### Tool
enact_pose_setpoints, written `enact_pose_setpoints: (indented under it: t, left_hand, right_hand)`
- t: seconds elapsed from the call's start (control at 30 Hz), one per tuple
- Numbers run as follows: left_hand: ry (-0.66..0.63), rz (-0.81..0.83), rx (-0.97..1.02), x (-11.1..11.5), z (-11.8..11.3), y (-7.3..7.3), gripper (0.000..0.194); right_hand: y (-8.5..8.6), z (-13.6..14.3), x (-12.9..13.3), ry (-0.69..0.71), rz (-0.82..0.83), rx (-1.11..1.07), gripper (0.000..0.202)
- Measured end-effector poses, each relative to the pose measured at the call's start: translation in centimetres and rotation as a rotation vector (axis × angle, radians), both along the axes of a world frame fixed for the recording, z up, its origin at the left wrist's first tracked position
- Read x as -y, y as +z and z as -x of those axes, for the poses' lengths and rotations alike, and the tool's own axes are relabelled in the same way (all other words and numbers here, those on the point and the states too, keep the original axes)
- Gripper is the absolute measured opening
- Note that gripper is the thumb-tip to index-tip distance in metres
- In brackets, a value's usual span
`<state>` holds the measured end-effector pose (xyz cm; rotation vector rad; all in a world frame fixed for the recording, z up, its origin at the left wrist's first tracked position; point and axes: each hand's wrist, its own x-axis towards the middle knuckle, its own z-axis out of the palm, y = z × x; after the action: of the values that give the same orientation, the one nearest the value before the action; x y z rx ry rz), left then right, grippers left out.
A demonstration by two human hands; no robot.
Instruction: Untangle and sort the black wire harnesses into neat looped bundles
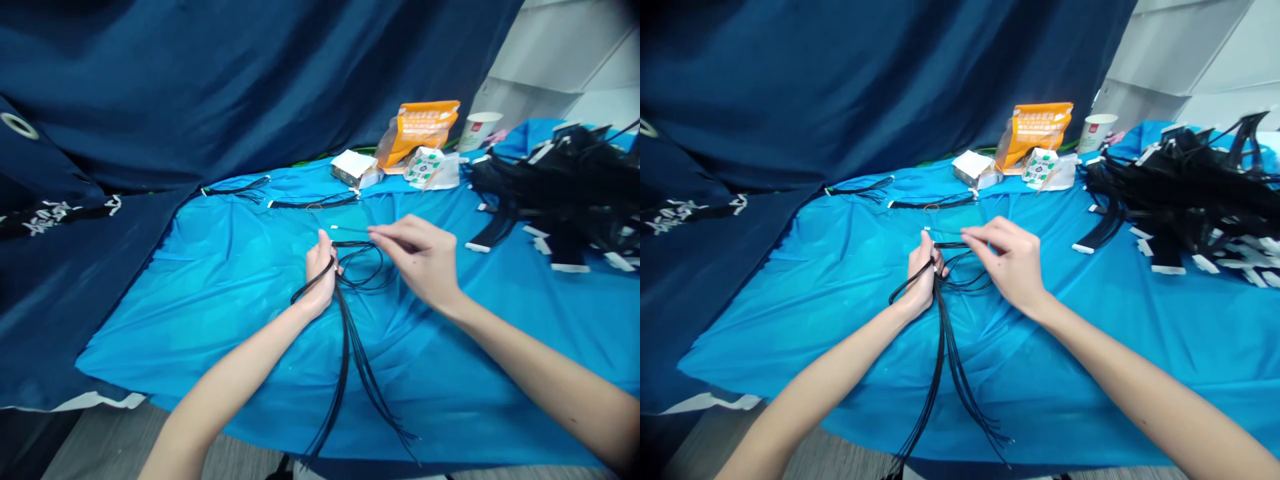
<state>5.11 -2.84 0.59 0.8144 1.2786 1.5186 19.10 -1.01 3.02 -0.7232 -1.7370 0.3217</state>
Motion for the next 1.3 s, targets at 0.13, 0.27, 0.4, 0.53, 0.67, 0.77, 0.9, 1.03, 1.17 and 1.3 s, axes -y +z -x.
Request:
enact_pose_setpoints:
  t: [0.13, 0.27, 0.4, 0.53, 0.67, 0.77, 0.9, 1.03, 1.17, 1.3]
  left_hand:
    - [0.027, -0.058, -0.06, 0.0, 0.0, -0.1, 0.054]
    - [0.06, -0.099, -0.099, -0.1, 0.0, -0.3, 0.055]
    - [0.077, -0.117, -0.129, 0.1, 0.0, -0.3, 0.052]
    - [0.099, -0.119, -0.161, 0.1, -0.1, -0.2, 0.049]
    - [0.101, -0.124, -0.175, 0.1, -0.1, -0.3, 0.049]
    - [0.097, -0.115, -0.186, 0.1, 0.0, -0.3, 0.049]
    - [0.097, -0.104, -0.217, 0.1, 0.0, -0.3, 0.05]
    - [0.07, -0.124, -0.184, -0.1, 0.2, -0.5, 0.052]
    - [0.029, -0.135, -0.213, 0.0, 0.2, -0.5, 0.053]
    - [-0.024, -0.132, -0.285, 0.3, 0.1, -0.4, 0.052]
  right_hand:
    - [-0.5, 0.8, 1.1, 0.001, -0.141, 0.159, 0.01]
    - [-0.8, 1.1, 1.3, 0.0, -0.197, 0.191, 0.015]
    - [-0.8, 1.2, 1.3, 0.003, -0.207, 0.195, 0.017]
    - [-0.9, 1.2, 1.3, 0.006, -0.206, 0.197, 0.016]
    - [-1.1, 1.2, 1.3, 0.0, -0.223, 0.202, 0.017]
    - [-1.3, 1.1, 1.3, -0.018, -0.267, 0.212, 0.015]
    - [-1.6, 1.1, 1.1, -0.041, -0.339, 0.264, 0.011]
    - [-1.9, 1.0, 1.0, -0.066, -0.393, 0.325, 0.009]
    - [-2.0, 0.7, 1.0, -0.094, -0.439, 0.414, 0.006]
    - [-1.8, 0.7, 1.0, -0.11, -0.501, 0.465, 0.009]
